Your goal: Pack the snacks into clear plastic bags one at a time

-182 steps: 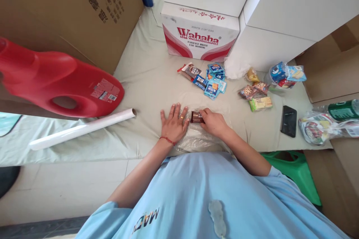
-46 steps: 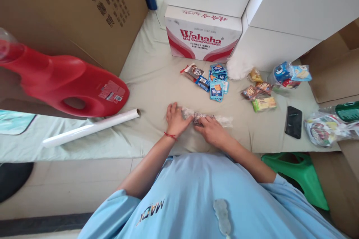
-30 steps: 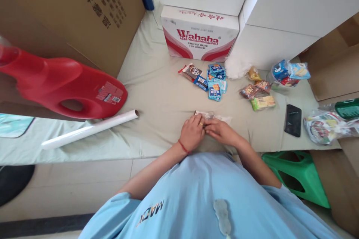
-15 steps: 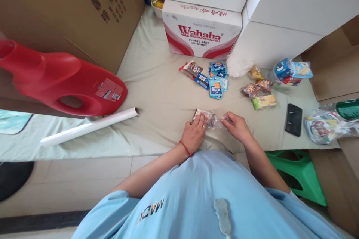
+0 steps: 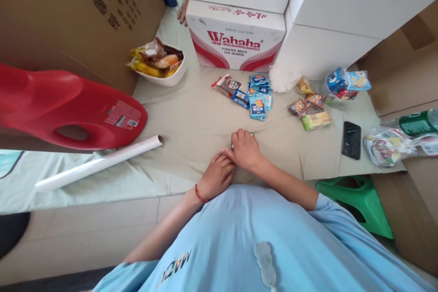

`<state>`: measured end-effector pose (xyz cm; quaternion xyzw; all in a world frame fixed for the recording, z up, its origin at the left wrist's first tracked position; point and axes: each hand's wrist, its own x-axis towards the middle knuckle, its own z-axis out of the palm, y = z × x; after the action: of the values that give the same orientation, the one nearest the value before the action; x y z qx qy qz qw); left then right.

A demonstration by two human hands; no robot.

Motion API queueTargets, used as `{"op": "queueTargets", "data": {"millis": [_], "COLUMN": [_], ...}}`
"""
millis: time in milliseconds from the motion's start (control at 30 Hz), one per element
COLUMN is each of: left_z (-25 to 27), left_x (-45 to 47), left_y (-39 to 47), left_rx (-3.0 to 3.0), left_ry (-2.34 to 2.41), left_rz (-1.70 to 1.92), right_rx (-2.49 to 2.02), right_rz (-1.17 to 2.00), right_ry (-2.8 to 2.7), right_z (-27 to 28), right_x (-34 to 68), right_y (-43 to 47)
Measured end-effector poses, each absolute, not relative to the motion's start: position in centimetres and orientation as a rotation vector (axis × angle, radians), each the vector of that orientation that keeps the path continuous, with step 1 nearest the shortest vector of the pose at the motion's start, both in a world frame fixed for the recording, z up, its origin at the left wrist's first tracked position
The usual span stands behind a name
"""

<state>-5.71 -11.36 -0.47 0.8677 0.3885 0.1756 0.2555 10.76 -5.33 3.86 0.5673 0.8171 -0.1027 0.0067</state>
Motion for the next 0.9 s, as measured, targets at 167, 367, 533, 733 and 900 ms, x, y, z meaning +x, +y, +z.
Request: {"op": "queueTargets", "data": {"millis": [167, 367, 533, 733, 900], "left_z": [-0.7, -0.1, -0.1, -0.9, -0.8], "left_x": [-7.7, -6.8, -7.3, -8.1, -7.5], "left_y": [-12.7, -12.4, -12.4, -11.9, -10.8], "left_rx": [2.165, 2.183, 2.192, 2.213, 2.255], "left_ry": [1.226, 1.277, 1.301, 1.324, 1.281], "left_rz": [0.657, 0.615, 0.597, 0.611, 0.595], "right_rx": [1.768, 1.869, 2.337, 3.354, 3.713], "right_rz": [-0.289, -0.442, -0.942, -1.763, -1.725], "right_ry": [2.597, 2.575, 2.666, 1.823, 1.212], "right_z": [2.7, 3.2, 3.9, 1.9, 1.1], "right_x": [10.9, 11.7, 18.3, 33.6, 43.7], "right_y": [-6.5, -6.3, -6.6, -8.6, -10.3]}}
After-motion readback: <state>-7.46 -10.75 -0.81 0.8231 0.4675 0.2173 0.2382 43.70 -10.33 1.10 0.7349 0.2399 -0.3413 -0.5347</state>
